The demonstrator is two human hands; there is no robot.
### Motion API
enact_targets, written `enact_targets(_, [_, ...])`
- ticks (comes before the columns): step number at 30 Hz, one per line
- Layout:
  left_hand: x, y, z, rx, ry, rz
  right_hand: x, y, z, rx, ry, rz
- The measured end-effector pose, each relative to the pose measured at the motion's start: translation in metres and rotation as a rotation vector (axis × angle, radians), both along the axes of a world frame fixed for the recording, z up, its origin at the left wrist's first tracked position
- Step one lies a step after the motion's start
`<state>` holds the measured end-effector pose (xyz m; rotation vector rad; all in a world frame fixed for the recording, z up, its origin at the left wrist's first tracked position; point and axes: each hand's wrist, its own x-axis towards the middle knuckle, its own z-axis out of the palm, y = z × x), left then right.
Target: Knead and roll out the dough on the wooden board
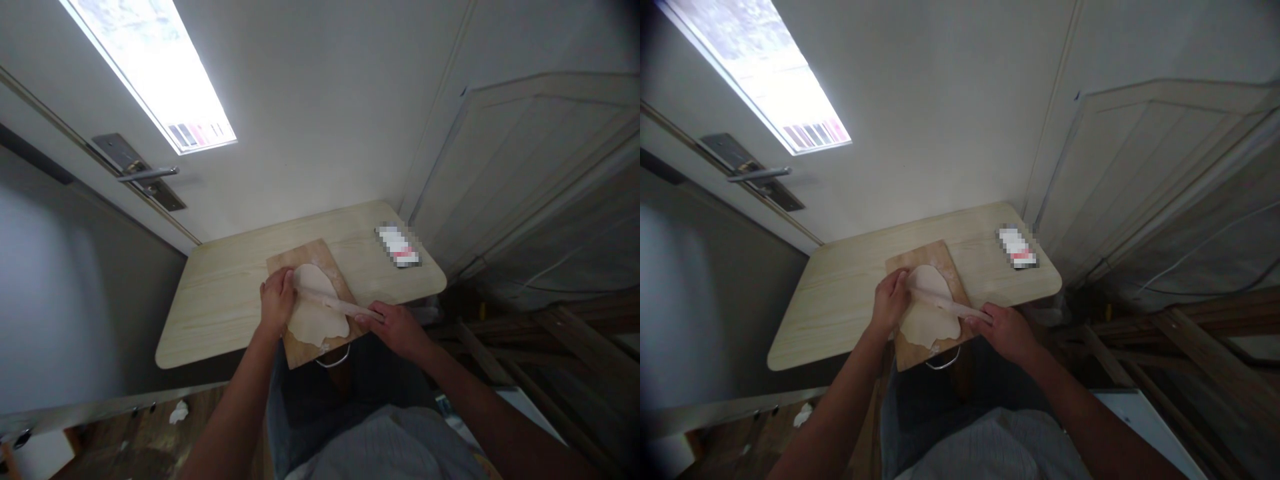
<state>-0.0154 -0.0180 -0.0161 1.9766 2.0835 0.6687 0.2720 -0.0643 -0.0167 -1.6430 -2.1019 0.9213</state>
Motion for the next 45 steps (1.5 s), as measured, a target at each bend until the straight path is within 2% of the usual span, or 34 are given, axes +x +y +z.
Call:
enact_targets(3, [0.009, 0.013, 0.002, 0.113, -0.134, -0.016, -0.001, -0.003, 0.001, -0.003, -0.005, 0.035])
enact_targets(5, [0.016, 0.02, 0.002, 0.136, -0.13, -0.045, -0.001, -0.005, 0.0, 0.012, -0.008, 0.036])
enact_targets(12, [0.031, 0.032, 0.0, 0.048, 0.097, -0.166, -0.002, -0.008, -0.008, 0.058, -0.029, -0.036])
enact_targets(24, [0.037, 0.046, 0.003, 0.01, 0.152, -0.23, -0.008, -0.013, -0.016, 0.065, -0.015, -0.167])
enact_targets(41, [0.05, 0.06, 0.007, -0.035, 0.236, -0.176, -0.009, -0.006, -0.023, 0.164, -0.015, -0.208])
enact_targets(45, [0.052, 0.065, 0.008, -0.046, 0.244, -0.174, -0.008, -0.002, -0.022, 0.138, -0.001, -0.209])
